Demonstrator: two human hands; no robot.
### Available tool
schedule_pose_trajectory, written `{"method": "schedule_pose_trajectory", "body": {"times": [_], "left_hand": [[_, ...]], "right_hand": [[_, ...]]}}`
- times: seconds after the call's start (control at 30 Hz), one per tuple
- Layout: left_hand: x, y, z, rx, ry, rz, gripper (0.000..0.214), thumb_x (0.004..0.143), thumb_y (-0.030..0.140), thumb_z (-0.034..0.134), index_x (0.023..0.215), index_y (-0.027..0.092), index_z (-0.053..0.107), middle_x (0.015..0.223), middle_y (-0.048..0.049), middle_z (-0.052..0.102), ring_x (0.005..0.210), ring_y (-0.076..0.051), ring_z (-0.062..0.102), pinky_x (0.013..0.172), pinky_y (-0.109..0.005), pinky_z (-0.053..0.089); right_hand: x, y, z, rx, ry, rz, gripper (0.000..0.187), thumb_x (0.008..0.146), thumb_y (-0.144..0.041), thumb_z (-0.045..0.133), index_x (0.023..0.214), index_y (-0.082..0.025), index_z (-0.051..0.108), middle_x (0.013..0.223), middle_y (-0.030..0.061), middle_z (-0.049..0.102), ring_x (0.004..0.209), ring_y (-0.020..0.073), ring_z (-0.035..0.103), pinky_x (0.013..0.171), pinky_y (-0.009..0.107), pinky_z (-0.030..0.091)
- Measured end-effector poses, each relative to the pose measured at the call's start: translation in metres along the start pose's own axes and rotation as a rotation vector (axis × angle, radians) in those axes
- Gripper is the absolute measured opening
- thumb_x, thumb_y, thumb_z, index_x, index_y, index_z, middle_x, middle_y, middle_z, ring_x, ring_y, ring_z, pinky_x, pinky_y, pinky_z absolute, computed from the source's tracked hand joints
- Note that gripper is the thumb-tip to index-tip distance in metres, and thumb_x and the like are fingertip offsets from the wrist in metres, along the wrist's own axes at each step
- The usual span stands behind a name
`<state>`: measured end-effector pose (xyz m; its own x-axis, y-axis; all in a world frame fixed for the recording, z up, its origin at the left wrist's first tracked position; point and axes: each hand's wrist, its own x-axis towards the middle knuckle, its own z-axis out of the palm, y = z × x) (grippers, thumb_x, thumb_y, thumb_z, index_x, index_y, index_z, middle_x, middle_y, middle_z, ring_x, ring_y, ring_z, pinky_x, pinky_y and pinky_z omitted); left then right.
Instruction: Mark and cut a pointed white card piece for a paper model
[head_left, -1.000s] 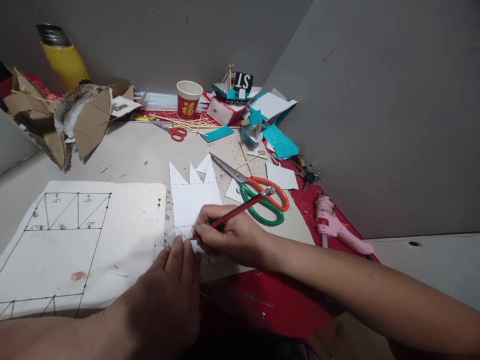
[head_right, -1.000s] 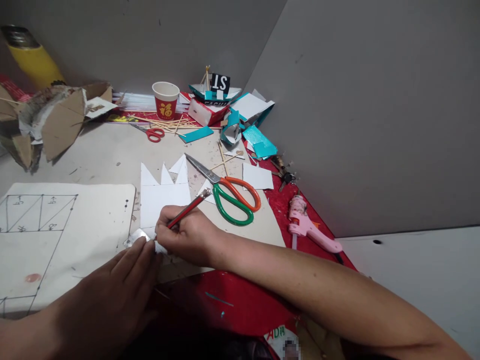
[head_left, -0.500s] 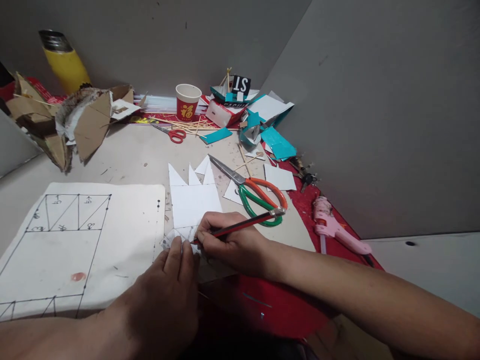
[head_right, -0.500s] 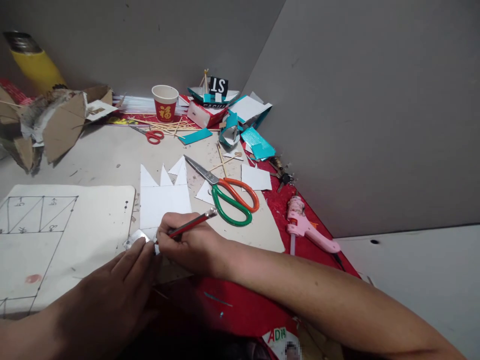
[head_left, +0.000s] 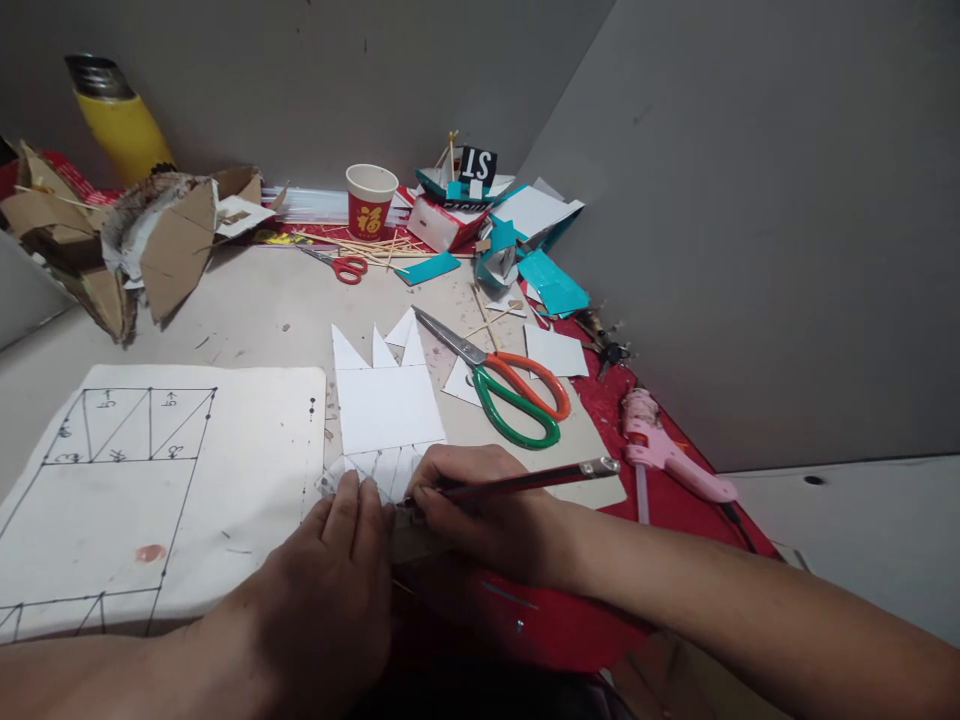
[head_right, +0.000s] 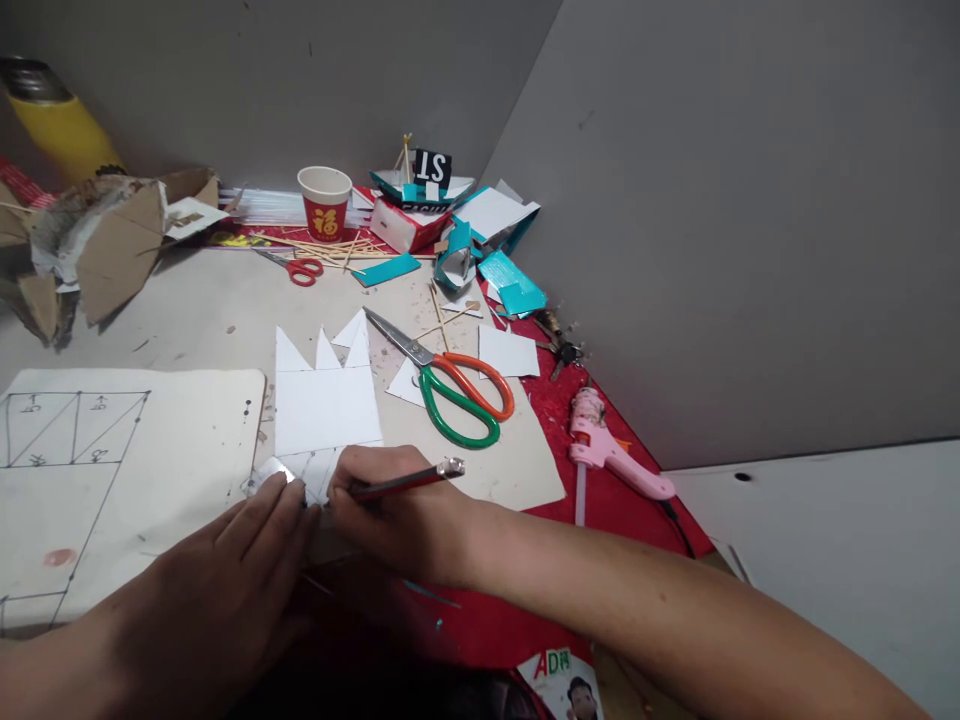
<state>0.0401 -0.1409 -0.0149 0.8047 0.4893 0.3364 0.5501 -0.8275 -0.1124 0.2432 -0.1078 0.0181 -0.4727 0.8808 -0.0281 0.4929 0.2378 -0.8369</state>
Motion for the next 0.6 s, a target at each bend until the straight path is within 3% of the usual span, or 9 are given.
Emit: {"method": "schedule_pose_trajectory", "body": {"times": [0.13,0.33,0.6], "left_hand": [[-0.001,0.0,0.002,0.003,0.02,0.003,0.039,0.086,0.021,0.049,0.105,0.001,0.076,0.113,-0.027,0.071,0.109,-0.04,0.066,0.093,-0.047,0.045],[0.003,-0.002,-0.002,0.004,-0.003,0.01,0.036,0.078,0.024,0.06,0.1,0.001,0.078,0.11,-0.0268,0.072,0.104,-0.041,0.068,0.09,-0.046,0.047],[0.014,-0.008,-0.011,0.031,-0.014,0.06,0.034,0.077,0.029,0.066,0.095,0.003,0.079,0.103,-0.025,0.074,0.093,-0.039,0.073,0.08,-0.043,0.055]], "right_hand": [[-0.007,0.002,0.0,-0.022,0.0,0.006,0.014,0.084,-0.016,0.05,0.073,-0.016,0.058,0.062,-0.0015,0.058,0.055,0.0091,0.048,0.052,0.019,0.039],[-0.017,0.006,0.0,-0.018,-0.019,0.022,0.016,0.088,-0.017,0.05,0.076,-0.016,0.06,0.067,0.0002,0.061,0.059,0.01,0.052,0.055,0.02,0.041],[-0.02,0.002,-0.001,0.007,-0.024,0.02,0.017,0.089,-0.017,0.048,0.076,-0.015,0.06,0.067,0.0011,0.06,0.059,0.0102,0.05,0.056,0.021,0.04]]}}
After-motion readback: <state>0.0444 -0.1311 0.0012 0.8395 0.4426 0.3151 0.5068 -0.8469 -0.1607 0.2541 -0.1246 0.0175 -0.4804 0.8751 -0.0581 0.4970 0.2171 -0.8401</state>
